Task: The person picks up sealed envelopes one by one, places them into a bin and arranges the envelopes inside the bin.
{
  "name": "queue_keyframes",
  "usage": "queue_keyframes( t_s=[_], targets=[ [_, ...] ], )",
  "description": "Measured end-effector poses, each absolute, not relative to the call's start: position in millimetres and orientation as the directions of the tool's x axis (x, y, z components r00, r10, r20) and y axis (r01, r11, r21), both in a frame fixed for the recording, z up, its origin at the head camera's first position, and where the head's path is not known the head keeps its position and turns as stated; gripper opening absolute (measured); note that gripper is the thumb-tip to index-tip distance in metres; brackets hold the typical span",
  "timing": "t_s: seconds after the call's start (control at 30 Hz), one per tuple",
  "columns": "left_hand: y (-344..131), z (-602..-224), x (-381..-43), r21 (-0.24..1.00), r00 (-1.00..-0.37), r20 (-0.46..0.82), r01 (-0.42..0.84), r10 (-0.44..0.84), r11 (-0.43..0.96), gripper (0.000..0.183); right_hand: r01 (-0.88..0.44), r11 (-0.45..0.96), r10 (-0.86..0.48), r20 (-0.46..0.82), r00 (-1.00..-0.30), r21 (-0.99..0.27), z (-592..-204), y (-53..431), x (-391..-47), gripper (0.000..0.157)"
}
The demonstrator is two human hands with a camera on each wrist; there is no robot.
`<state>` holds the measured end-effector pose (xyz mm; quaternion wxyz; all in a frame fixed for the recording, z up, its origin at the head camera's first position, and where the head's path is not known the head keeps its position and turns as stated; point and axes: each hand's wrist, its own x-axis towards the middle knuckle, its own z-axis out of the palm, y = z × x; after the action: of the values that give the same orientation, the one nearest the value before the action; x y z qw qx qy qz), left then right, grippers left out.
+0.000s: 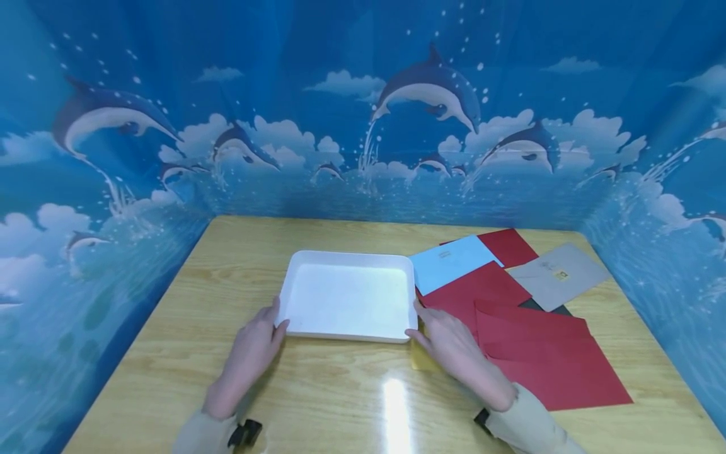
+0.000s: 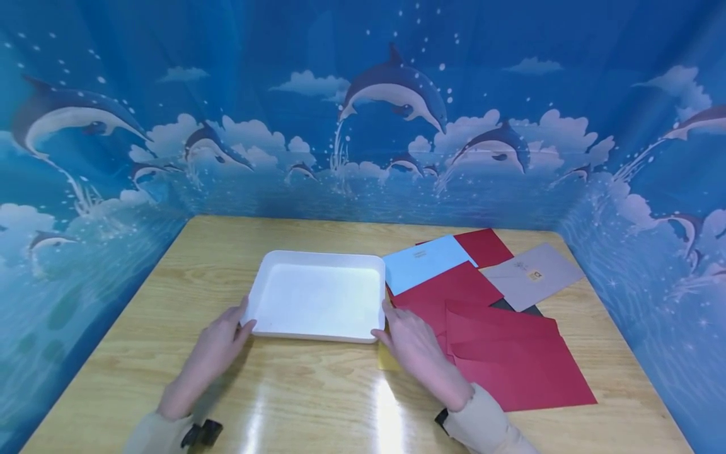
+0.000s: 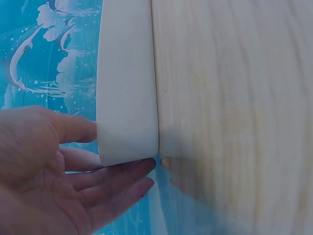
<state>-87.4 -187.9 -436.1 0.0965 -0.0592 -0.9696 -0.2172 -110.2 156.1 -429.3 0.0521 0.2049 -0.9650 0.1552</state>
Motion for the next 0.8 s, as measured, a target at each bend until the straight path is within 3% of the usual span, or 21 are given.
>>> queue_keyframes(
  t_s=[0.5, 0.67, 0.8],
  targets=[
    [-182.0, -436.2, -85.8, 0.348, -0.96, 0.261, 0.19, 0.1, 0.918, 0.056, -0.398, 0.872, -0.366, 0.163, -0.916, -0.283, -429.1, 159.5, -107.2, 0.065],
    [-178.8, -432.3, -91.1, 0.251, -0.855, 0.475, 0.359, 0.209, 0.899, 0.054, -0.414, 0.869, -0.376, 0.183, -0.909, -0.272, -429.2, 159.7, -107.7, 0.065],
    [-173.2, -427.3, -96.4, 0.166, -0.784, 0.519, 0.482, 0.339, 0.861, 0.042, -0.41, 0.87, -0.371, 0.184, -0.91, -0.273, -429.5, 160.1, -108.4, 0.065]
  ],
)
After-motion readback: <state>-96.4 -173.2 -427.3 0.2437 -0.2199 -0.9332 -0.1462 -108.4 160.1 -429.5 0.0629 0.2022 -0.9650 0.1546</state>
